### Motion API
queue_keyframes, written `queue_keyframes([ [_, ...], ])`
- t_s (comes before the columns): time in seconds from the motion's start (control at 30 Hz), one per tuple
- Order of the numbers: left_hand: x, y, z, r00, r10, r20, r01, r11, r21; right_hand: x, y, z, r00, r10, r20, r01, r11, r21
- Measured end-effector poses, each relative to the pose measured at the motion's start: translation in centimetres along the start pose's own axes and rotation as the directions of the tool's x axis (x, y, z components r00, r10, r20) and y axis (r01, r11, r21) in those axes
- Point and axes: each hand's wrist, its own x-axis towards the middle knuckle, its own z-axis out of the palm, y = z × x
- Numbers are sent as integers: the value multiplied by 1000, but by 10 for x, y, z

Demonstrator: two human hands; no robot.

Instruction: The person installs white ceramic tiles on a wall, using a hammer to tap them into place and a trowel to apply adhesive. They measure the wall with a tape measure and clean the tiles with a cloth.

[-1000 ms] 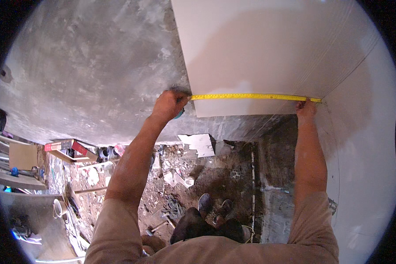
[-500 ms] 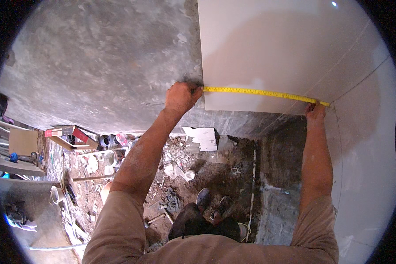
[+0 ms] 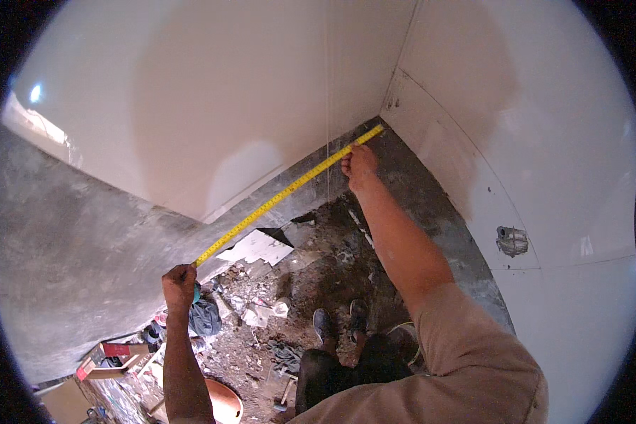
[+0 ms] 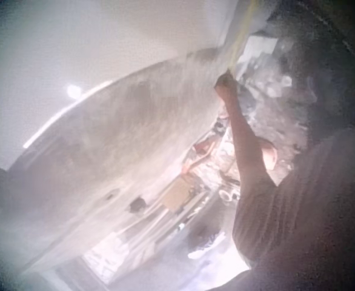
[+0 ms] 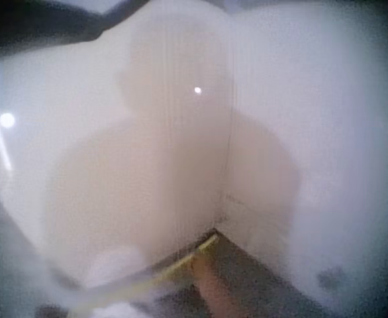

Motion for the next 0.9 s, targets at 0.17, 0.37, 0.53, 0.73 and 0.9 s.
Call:
queue_keyframes([
  [0.17, 33, 9, 34, 999, -16, 28, 15, 998, 55, 65, -1, -9, 996, -7, 87, 5, 1000, 22],
  [0.37, 52, -4, 35, 996, -73, -44, 80, 976, 201, 126, 31, 5, 973, 41, 227, -37, 999, -22],
  [0.53, 76, -9, 47, 995, -38, -89, 63, 952, 299, 159, 23, -25, 958, 129, 255, -135, 991, 7],
  [0.73, 79, -6, 55, 992, -27, -126, 55, 972, 228, 151, -7, -25, 971, 112, 212, -131, 989, 74],
  [0.9, 74, -6, 57, 988, -43, -150, 78, 969, 233, 157, -5, -28, 976, 117, 183, -112, 993, -37],
])
